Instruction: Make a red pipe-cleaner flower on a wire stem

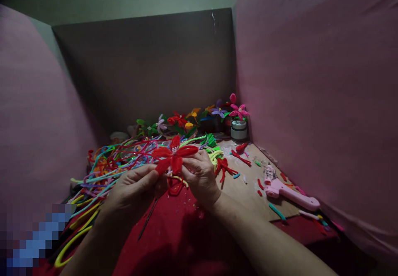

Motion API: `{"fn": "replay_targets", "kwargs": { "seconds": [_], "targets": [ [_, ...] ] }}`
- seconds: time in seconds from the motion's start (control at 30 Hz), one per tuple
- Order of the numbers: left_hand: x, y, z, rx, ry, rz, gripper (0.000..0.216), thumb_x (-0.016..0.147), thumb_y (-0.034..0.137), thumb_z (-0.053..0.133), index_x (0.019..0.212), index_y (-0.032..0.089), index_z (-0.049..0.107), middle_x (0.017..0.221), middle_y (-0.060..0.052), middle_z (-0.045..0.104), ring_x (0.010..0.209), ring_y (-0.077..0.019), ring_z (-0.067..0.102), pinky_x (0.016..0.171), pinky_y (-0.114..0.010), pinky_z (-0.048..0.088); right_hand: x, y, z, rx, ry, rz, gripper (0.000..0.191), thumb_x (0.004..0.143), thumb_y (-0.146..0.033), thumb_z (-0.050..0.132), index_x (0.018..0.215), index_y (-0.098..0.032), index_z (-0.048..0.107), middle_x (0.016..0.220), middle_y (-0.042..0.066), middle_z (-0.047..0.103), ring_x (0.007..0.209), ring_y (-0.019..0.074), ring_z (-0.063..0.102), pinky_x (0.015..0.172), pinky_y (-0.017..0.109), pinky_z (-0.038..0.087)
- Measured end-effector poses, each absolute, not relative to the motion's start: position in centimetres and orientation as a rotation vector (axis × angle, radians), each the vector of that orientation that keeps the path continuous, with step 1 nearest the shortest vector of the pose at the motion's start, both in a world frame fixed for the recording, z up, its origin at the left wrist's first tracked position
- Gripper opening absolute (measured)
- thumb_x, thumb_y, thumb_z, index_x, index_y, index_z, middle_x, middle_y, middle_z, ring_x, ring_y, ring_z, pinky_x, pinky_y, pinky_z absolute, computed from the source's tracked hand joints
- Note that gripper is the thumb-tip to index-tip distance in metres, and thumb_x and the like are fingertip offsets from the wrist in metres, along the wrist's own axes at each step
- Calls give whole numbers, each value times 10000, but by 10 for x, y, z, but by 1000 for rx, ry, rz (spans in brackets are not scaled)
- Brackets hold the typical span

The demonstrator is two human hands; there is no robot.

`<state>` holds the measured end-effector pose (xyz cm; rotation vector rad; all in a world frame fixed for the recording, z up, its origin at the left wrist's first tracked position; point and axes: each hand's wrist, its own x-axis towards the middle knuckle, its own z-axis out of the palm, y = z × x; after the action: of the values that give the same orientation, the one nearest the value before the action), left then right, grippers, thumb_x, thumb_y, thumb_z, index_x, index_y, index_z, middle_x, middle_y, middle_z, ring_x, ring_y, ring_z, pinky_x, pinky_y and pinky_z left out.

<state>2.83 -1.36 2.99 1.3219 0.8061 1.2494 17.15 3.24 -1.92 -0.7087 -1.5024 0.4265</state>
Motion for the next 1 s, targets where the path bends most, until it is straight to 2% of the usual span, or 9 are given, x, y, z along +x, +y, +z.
{"fn": "replay_targets", "kwargs": {
  "seconds": [0.13,0.23,0.33,0.43,0.57,0.63,0.8,1.0],
  "targets": [
    [33,-7,18,1104,657,1353,145,665,273,708,656,147,636,542,15,530,487,-61,426,492,-196,340,170,30,-17,-730,-1503,424,150,755,-184,597,772,-257,727,761,27,674,794,203,517,788,364,383],
    [32,-3,13,1110,611,1344,165,689,280,691,633,140,623,522,18,511,473,-57,420,485,-194,341,171,32,-17,-727,-1497,407,156,752,-181,597,790,-258,726,788,30,677,816,204,528,792,360,390],
    [30,-3,9,1145,550,1336,222,710,370,660,701,149,639,549,13,501,496,-76,447,500,-215,369,172,34,-19,-726,-1480,388,167,753,-183,595,815,-273,721,800,28,677,843,210,527,810,369,390],
    [34,-9,6,1212,510,1226,420,638,514,666,815,132,660,594,-10,513,503,-100,465,447,-224,364,173,34,-19,-696,-1491,351,186,762,-181,590,841,-294,716,861,23,684,876,217,519,825,383,384],
    [48,-20,9,1213,547,1151,479,666,557,615,841,115,666,588,-26,531,466,-99,473,402,-214,351,175,32,-21,-669,-1499,322,185,754,-204,607,865,-307,714,881,32,682,890,237,505,817,408,382],
    [58,-24,14,1166,564,1177,429,663,518,642,826,122,669,594,-28,552,464,-100,487,397,-211,359,176,31,-22,-665,-1524,336,188,748,-220,617,886,-308,708,893,32,677,902,243,497,823,416,379],
    [72,-25,18,1073,649,1293,175,709,286,665,688,113,678,516,-9,570,405,-61,477,406,-181,375,175,33,-22,-676,-1520,311,157,729,-196,627,848,-257,710,870,33,682,883,234,492,818,408,392],
    [71,-20,11,1212,666,1349,120,749,227,624,728,135,699,553,-19,613,436,-83,529,415,-188,399,175,30,-20,-672,-1541,299,136,739,-202,615,832,-246,704,870,32,677,895,234,506,798,404,410]
  ]
}}
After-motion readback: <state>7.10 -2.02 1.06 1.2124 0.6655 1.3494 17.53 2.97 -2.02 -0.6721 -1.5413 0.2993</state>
